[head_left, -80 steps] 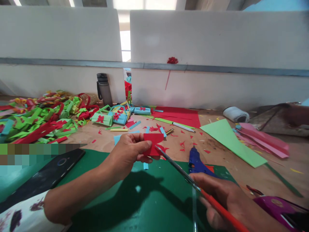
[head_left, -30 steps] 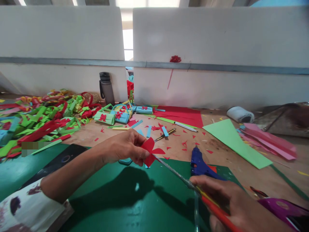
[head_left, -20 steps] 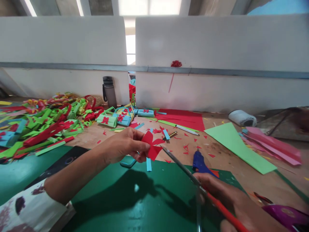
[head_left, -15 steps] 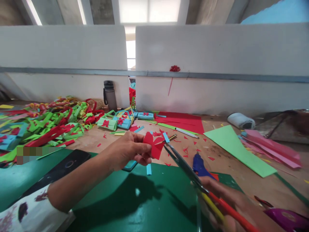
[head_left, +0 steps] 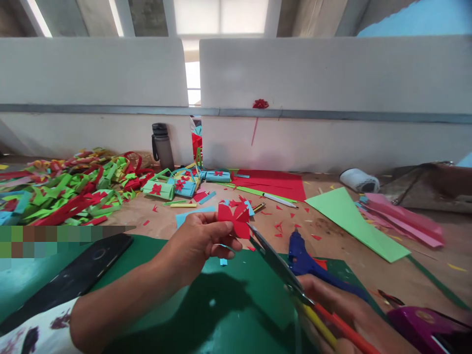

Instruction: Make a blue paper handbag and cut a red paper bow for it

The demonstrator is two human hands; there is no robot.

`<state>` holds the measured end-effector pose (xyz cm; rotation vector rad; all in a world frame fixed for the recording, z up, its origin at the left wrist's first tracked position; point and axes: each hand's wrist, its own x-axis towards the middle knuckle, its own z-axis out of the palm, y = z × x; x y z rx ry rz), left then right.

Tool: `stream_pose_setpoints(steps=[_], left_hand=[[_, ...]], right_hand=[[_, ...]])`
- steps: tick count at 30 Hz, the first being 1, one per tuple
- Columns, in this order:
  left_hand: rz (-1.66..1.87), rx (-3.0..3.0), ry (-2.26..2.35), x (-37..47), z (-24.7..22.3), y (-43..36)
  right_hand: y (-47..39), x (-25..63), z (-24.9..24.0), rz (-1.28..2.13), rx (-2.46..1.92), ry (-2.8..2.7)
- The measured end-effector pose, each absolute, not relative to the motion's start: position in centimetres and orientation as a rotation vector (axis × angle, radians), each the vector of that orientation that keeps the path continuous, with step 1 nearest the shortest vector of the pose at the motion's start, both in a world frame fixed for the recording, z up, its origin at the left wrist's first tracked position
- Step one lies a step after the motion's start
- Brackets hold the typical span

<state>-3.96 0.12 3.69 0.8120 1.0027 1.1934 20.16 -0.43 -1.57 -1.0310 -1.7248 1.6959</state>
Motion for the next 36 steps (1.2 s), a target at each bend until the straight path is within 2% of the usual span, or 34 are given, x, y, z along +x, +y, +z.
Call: stream_pose_setpoints(steps=[5,13,26,36], left_hand=[[1.2,0.778,1.015,-3.7,3.7,0.1],[1.2,0.778,1.005,-3.5,3.8,-0.1],[1.227,0.816,0.968,-2.9,3.1,-0.6],[1.245,0.803,0.988,-2.8,2.7,-0.5]], right_hand=[[-0.3,20.9,-2.5,1.819,-1.133,-1.613],[-0.9,20.2,0.5,1.768,-1.063,-1.782],[-0.7,20.6,-3.1,1.64,-1.068,-1.701],[-0.7,20.0,-1.2,1.571,-1.129,-1.868]])
